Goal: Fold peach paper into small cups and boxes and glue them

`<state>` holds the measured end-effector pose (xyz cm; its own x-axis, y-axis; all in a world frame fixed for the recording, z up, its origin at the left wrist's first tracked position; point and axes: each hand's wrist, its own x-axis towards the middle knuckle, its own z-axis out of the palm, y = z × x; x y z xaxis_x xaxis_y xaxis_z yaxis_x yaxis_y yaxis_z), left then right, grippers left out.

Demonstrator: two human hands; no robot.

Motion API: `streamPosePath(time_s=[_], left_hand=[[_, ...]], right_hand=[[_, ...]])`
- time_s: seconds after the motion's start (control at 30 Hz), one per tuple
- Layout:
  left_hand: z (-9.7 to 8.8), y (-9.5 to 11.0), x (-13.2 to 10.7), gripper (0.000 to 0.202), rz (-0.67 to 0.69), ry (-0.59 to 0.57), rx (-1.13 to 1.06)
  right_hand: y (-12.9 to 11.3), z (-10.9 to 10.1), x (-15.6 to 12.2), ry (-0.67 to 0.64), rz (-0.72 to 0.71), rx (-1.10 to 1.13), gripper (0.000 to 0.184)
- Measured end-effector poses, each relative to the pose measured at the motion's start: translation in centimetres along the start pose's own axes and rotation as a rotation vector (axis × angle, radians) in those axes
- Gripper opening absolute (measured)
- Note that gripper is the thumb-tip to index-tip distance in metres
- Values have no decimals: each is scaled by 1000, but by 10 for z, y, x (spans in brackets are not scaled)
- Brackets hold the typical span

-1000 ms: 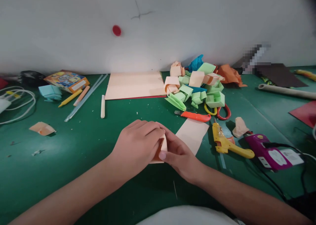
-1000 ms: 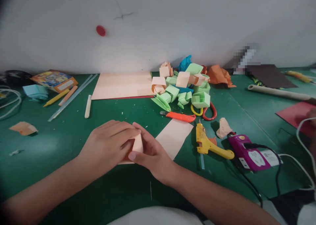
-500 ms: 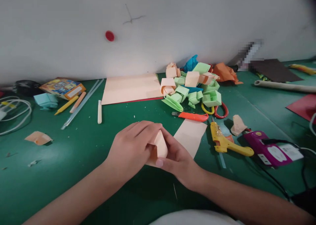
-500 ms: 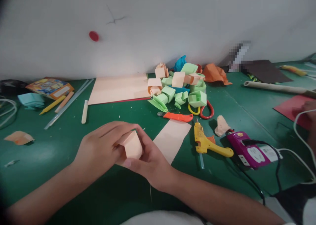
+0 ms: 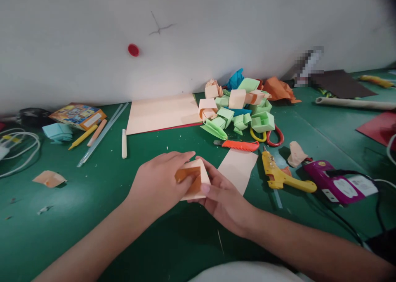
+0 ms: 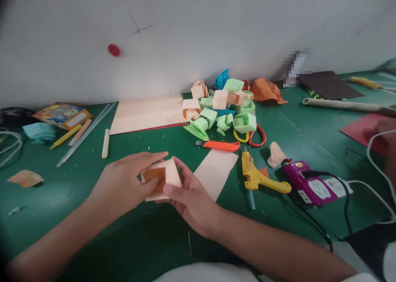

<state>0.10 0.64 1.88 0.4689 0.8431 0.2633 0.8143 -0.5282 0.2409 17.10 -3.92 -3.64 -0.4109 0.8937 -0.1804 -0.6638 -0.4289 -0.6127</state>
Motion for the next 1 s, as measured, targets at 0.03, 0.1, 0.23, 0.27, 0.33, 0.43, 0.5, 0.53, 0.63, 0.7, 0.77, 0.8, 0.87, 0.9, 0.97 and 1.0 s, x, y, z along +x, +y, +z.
streamPosePath(time_s=[0.03, 0.1, 0.23, 0.27, 0.33, 0.43, 0.5, 0.53, 0.63, 0.7, 0.77, 0.8, 0.87, 0.9, 0.97, 1.0], left_hand=[[-5, -2, 1, 37, -42, -44, -33], [-17, -10, 1, 44, -109, -116, -104], [-43, -33, -5, 56, -230, -238, -224], [-48, -37, -7, 56, -255, -248, -249], [-53, -40, -10, 55, -290, -247, -283], [-50, -36, -12, 52, -303, -246, -321], [-44, -30, -11, 49, -300, -251, -356], [-40, -27, -11, 46, -299, -248, -379], [-30, -19, -12, 38, -282, -216, -470], [-26, -16, -16, 31, -247, -186, -548], [-24, -13, -25, 25, -200, -149, -625], [-22, -13, -31, 23, -179, -120, -660], [-18, -12, -46, 24, -157, -41, -715], [-14, -12, -54, 25, -158, 9, -738], [-5, -12, -71, 31, -158, 87, -750], [0, -12, -78, 35, -155, 107, -726]], right_hand=[[-3, 0, 0, -2, 2, 13, 63], [-9, -1, 0, -11, 11, 37, 51], [-10, -4, -1, -26, 39, 87, 39], [-9, -4, -1, -28, 46, 95, 40], [-8, -5, -1, -31, 60, 98, 44], [-8, -4, -1, -50, 66, 98, 46], [-10, -3, -1, -54, 64, 104, 47], [-11, -3, -2, -53, 65, 106, 49], [-13, -2, -4, -75, 83, 105, 56], [-13, -4, -6, -114, 113, 115, 61], [-12, -5, -7, -150, 142, 125, 64], [-11, -6, -7, -161, 156, 124, 65], [-9, -8, -8, -179, 181, 112, 69], [-8, -8, -8, -190, 193, 107, 69], [-7, -8, -9, -216, 223, 102, 68], [-7, -7, -9, -232, 235, 100, 66]])
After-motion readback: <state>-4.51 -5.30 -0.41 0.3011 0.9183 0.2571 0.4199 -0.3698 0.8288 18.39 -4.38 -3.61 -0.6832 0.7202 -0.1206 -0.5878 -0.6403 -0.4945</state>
